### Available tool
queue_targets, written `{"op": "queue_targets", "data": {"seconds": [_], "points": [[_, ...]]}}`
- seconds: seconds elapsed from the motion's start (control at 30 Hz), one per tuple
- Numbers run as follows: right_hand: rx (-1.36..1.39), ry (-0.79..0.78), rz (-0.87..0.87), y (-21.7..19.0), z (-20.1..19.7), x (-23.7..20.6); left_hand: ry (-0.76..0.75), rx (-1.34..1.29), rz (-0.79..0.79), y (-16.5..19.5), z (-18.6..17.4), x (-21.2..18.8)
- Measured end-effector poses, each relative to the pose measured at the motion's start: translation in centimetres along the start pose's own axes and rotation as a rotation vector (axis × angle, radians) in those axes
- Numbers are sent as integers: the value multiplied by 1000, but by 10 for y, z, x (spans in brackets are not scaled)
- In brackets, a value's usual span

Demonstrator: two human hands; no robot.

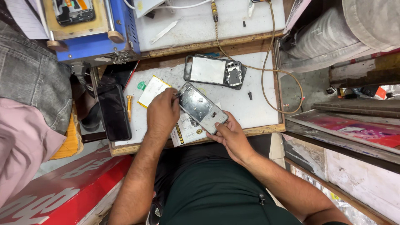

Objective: The person uses a small metal tool to scrape adhesive residue from the back of a disassembled smartphone. They repeatedly wipe the tool on a paper packet and continue scraping different areas of the phone's back housing. The person then places the phone down and picks up another disassembled phone frame, inspecting it briefly.

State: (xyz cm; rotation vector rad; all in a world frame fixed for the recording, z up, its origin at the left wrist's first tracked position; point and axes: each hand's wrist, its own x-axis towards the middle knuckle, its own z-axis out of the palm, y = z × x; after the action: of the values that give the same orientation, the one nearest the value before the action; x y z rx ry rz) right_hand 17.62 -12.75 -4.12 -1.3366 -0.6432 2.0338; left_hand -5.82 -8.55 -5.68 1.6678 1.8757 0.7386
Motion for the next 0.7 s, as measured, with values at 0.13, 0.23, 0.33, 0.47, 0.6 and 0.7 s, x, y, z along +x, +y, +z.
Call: {"op": "queue_targets", "data": {"seconds": [0.13, 0.23, 0.33, 0.47, 0.6, 0.7], "points": [[-4, 39, 21, 1, 1, 1, 156, -21, 129, 13, 3, 5], [14, 35, 28, -2, 4, 2, 172, -66, 82, 21, 16, 17], [8, 64, 64, -5, 5, 1, 199, -19, 102, 21, 25, 24], [12, 48, 45, -6, 4, 1, 183, -3, 95, 16, 28, 25], [-8, 39, 53, -5, 1, 2, 165, 33, 76, 13, 32, 25], [-22, 27, 58, -4, 0, 2, 169, 56, 94, 13, 38, 24]]}}
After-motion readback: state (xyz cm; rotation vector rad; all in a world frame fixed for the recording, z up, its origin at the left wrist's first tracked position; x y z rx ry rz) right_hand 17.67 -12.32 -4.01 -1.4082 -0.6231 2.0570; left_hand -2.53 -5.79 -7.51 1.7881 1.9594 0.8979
